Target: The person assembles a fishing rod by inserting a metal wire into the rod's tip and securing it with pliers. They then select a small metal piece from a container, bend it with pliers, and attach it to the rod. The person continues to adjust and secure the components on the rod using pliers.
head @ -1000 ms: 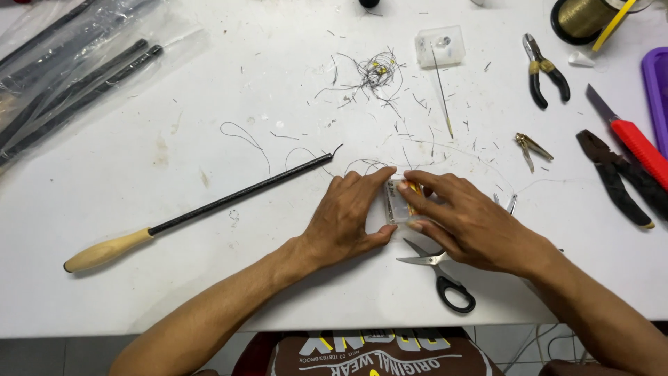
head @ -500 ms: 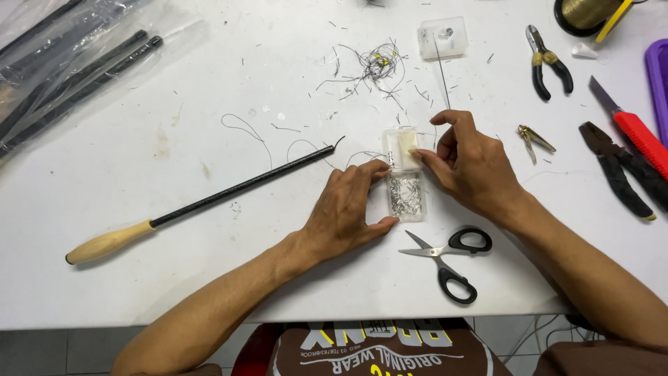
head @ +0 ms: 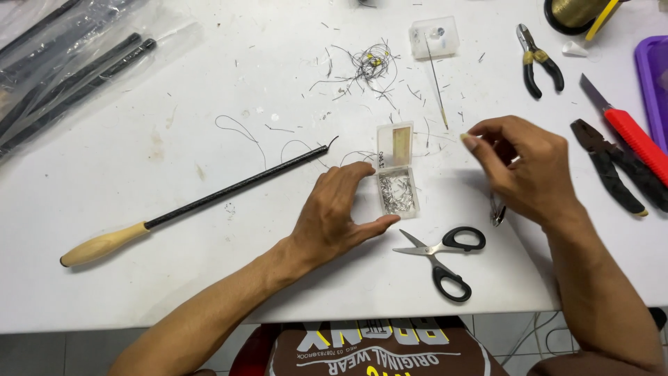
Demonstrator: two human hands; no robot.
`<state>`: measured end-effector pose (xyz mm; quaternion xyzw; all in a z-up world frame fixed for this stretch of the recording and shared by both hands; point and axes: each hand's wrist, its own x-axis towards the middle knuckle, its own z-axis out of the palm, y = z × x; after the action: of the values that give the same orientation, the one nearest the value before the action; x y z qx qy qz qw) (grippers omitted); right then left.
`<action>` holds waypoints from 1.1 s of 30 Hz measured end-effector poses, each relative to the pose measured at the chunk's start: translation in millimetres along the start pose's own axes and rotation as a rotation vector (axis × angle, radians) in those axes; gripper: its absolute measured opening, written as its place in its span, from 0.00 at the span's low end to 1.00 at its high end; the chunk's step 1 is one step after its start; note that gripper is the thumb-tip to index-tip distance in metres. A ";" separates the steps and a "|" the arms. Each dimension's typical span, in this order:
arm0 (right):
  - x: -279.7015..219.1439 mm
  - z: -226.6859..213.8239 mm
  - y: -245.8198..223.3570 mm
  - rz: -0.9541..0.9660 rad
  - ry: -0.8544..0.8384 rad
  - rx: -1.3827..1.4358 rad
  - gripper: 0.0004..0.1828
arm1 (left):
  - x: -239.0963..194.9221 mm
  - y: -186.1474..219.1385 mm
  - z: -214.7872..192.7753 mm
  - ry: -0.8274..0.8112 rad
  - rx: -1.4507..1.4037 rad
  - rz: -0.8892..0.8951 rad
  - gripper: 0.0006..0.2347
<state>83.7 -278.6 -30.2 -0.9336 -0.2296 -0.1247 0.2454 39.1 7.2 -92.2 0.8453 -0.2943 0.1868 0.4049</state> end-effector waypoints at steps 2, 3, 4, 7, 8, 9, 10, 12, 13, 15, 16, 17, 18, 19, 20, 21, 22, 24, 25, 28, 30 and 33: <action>-4.3 -7.7 23.3 0.033 0.008 -0.023 0.05 | 7.0 3.8 -4.3 0.035 0.012 0.028 0.19; -7.0 -11.4 34.9 0.068 0.015 -0.045 0.05 | 10.0 5.8 -6.2 0.069 0.022 0.056 0.12; -7.5 -17.2 36.9 0.067 0.014 -0.045 0.05 | 12.2 6.0 -7.5 0.069 0.022 0.055 0.12; -9.5 -35.3 46.6 0.243 0.046 -0.006 0.05 | 19.9 6.8 -10.8 0.046 0.009 0.094 0.03; -10.5 -41.7 52.1 0.294 -0.037 -0.085 0.05 | 22.8 7.3 -11.8 0.016 0.037 0.109 0.03; -11.4 -48.3 57.7 0.345 -0.120 -0.163 0.09 | 25.8 7.9 -12.7 -0.015 0.065 0.124 0.04; -15.1 -50.1 65.7 0.346 -0.119 -0.163 0.09 | 31.0 10.3 -15.3 -0.015 0.065 0.125 0.04; -23.3 -54.0 81.9 0.370 -0.075 -0.093 0.11 | 41.8 15.4 -20.3 -0.004 0.056 0.151 0.03; -22.3 -55.1 83.5 0.372 -0.073 -0.093 0.11 | 47.9 17.7 -23.5 -0.006 0.055 0.154 0.03; -21.8 -57.7 86.5 0.410 -0.002 -0.102 0.10 | 60.0 22.6 -29.4 -0.003 -0.055 0.157 0.03; -22.3 -50.0 104.0 0.413 -0.002 -0.102 0.10 | 64.2 25.2 -32.5 -0.005 -0.057 0.157 0.03; -22.9 -42.3 121.5 0.297 0.059 -0.147 0.10 | 68.4 27.7 -35.6 -0.008 -0.139 0.136 0.02; -23.7 -35.2 139.3 0.180 0.119 -0.191 0.11 | 73.3 29.9 -38.2 -0.012 -0.223 0.116 0.02; -19.1 -27.7 149.4 0.185 0.119 -0.193 0.11 | 76.3 31.6 -39.8 -0.015 -0.226 0.118 0.02; -14.9 -19.2 158.9 0.109 0.129 -0.310 0.14 | 78.0 33.6 -41.9 -0.019 -0.255 0.092 0.02; -10.6 -10.5 168.2 0.031 0.136 -0.426 0.16 | 79.8 35.5 -44.3 -0.023 -0.284 0.066 0.01; -5.7 -6.8 166.0 0.031 0.138 -0.425 0.16 | 80.1 35.0 -44.4 -0.024 -0.282 0.068 0.01; 3.5 1.1 161.0 0.114 0.067 -0.467 0.24 | 79.8 34.3 -44.9 -0.081 -0.278 0.045 0.03; 4.8 3.7 158.3 0.114 0.065 -0.465 0.24 | 77.2 30.2 -42.4 -0.081 -0.277 0.042 0.03; 5.4 8.4 152.7 0.213 -0.004 -0.532 0.25 | 68.5 17.7 -31.7 -0.207 -0.160 -0.022 0.05; 4.8 7.6 152.9 0.188 0.022 -0.546 0.25 | 63.9 8.4 -21.7 -0.225 0.002 0.008 0.02; 4.6 -0.1 143.3 0.234 -0.034 -0.498 0.27 | 54.7 -6.0 -5.2 -0.251 0.075 0.031 0.06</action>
<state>157.9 -387.9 -86.0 -0.9872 -0.0867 -0.1325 0.0172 84.0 -4.6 -62.2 0.8719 -0.3486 0.0965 0.3302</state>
